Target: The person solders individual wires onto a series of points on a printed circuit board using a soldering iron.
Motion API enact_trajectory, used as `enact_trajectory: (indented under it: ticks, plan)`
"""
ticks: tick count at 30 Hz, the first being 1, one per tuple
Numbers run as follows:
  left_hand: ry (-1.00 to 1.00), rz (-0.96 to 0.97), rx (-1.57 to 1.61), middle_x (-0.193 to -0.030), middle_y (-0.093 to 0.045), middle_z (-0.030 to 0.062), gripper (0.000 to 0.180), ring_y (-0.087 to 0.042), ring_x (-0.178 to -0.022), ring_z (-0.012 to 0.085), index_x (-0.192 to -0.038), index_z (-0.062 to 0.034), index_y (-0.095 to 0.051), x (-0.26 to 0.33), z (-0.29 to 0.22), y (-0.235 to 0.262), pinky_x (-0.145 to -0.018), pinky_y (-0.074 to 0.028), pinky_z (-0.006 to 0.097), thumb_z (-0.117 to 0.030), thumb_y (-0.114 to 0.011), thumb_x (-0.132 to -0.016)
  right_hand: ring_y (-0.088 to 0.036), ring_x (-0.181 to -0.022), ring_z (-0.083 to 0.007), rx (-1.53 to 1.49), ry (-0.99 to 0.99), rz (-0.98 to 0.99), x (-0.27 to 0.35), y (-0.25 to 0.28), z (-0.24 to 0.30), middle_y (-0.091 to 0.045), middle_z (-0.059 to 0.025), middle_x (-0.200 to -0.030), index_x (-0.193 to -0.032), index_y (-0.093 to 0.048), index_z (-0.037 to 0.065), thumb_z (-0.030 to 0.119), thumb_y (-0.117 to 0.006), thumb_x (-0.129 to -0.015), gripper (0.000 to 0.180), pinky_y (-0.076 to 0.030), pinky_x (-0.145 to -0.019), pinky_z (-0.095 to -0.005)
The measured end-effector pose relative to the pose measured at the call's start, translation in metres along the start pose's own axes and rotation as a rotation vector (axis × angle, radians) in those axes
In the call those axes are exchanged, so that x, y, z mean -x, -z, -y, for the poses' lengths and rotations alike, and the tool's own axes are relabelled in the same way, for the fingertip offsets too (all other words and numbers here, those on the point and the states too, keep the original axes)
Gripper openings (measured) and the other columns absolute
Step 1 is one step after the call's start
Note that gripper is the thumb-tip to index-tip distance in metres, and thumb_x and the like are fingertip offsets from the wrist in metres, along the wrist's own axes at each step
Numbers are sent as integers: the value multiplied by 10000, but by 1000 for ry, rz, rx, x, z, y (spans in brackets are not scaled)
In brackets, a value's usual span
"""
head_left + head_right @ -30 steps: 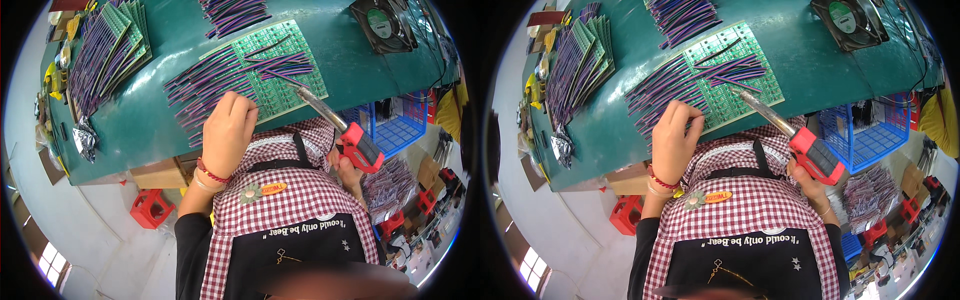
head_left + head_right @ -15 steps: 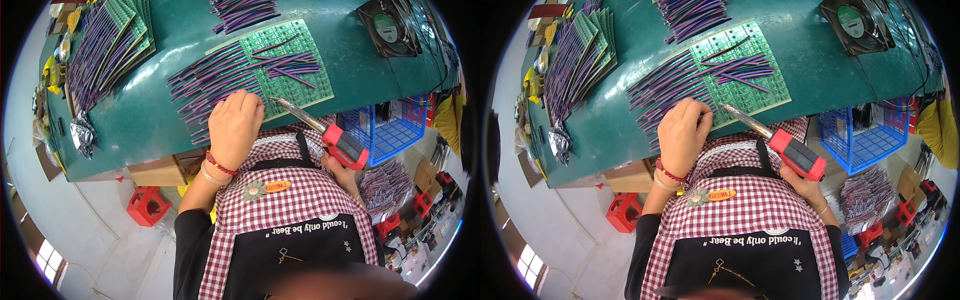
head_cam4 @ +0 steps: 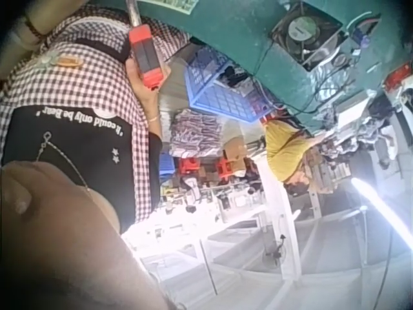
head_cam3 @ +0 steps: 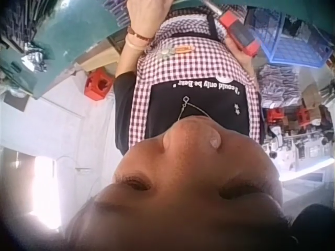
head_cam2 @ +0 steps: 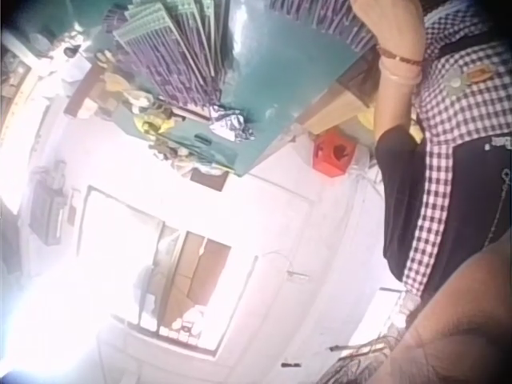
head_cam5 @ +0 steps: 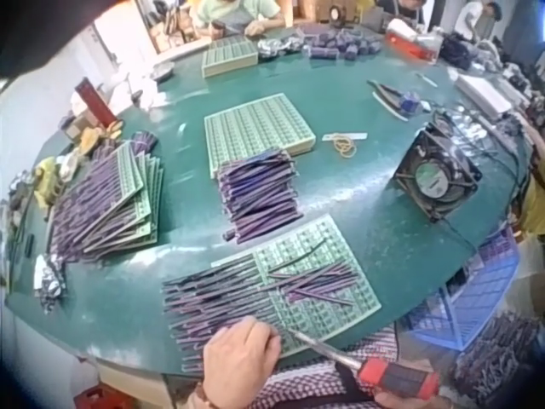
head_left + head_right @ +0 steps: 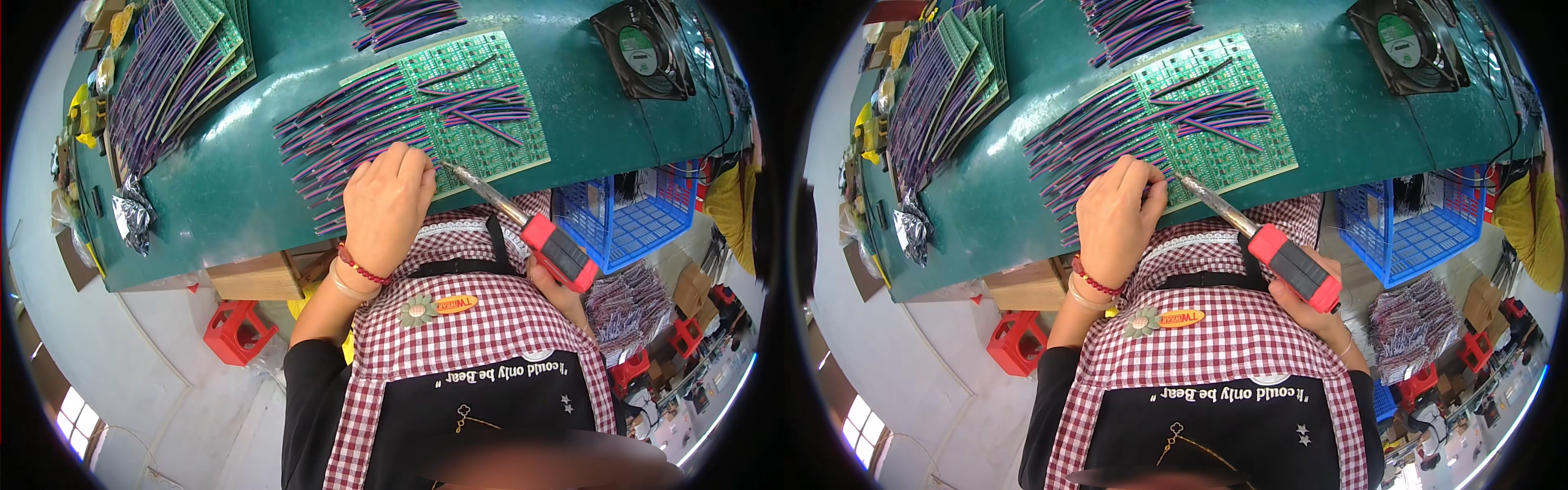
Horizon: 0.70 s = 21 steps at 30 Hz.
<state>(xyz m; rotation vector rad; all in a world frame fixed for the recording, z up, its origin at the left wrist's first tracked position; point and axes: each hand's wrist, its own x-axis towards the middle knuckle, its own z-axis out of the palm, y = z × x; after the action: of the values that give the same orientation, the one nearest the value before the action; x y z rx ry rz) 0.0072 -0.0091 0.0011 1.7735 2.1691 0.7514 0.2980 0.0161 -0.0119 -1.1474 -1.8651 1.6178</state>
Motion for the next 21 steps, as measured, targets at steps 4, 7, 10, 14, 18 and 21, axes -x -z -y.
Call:
enact_trajectory:
  ticks: [4,7,10,14,18,21]
  plan:
    - [12,2,-16,-762,-586,72,104,-597,-667,273,-804,-68,-586,2,-1,-1,-600,-477,370,-61,-684,-771,-613,-629,-228,-78,-85,42,13,7,-16,-628,-88,-771,-871,-657,12,104,-721,-741,172,-466,-568,-327]
    - [16,10,-23,-767,-584,73,102,-598,-668,275,-805,-68,-585,2,-2,-2,-598,-477,370,-63,-682,-774,-618,-641,-235,-34,-84,34,15,9,-17,-628,-91,-772,-880,-659,13,110,-720,-746,177,-471,-579,-332]
    - [14,14,-12,-770,-582,73,102,-597,-665,278,-807,-67,-585,0,-2,-1,-596,-476,369,-65,-682,-776,-615,-642,-235,23,-31,9,12,6,-12,-629,-82,-772,-888,-665,27,113,-726,-734,187,-465,-584,-334]
    - [2,13,-4,-766,-577,75,102,-594,-660,279,-808,-67,-585,-1,-1,0,-593,-474,372,-66,-682,-777,-609,-636,-232,89,15,-24,7,1,-2,-630,-70,-772,-889,-670,41,111,-732,-712,200,-452,-583,-333]
    - [14,43,-47,-772,-536,69,113,-598,-729,235,-816,-76,-556,4,-2,-2,-637,-453,358,-113,-663,-814,-598,-620,-232,189,146,-27,2,2,-5,-625,-65,-768,-885,-672,46,97,-727,-692,207,-442,-572,-331]
    - [15,46,-19,-771,-535,71,115,-597,-729,235,-817,-75,-555,0,1,-2,-636,-451,358,-113,-663,-815,-597,-610,-232,226,156,-11,-6,1,13,-623,-76,-767,-877,-668,34,77,-718,-689,199,-446,-557,-330]
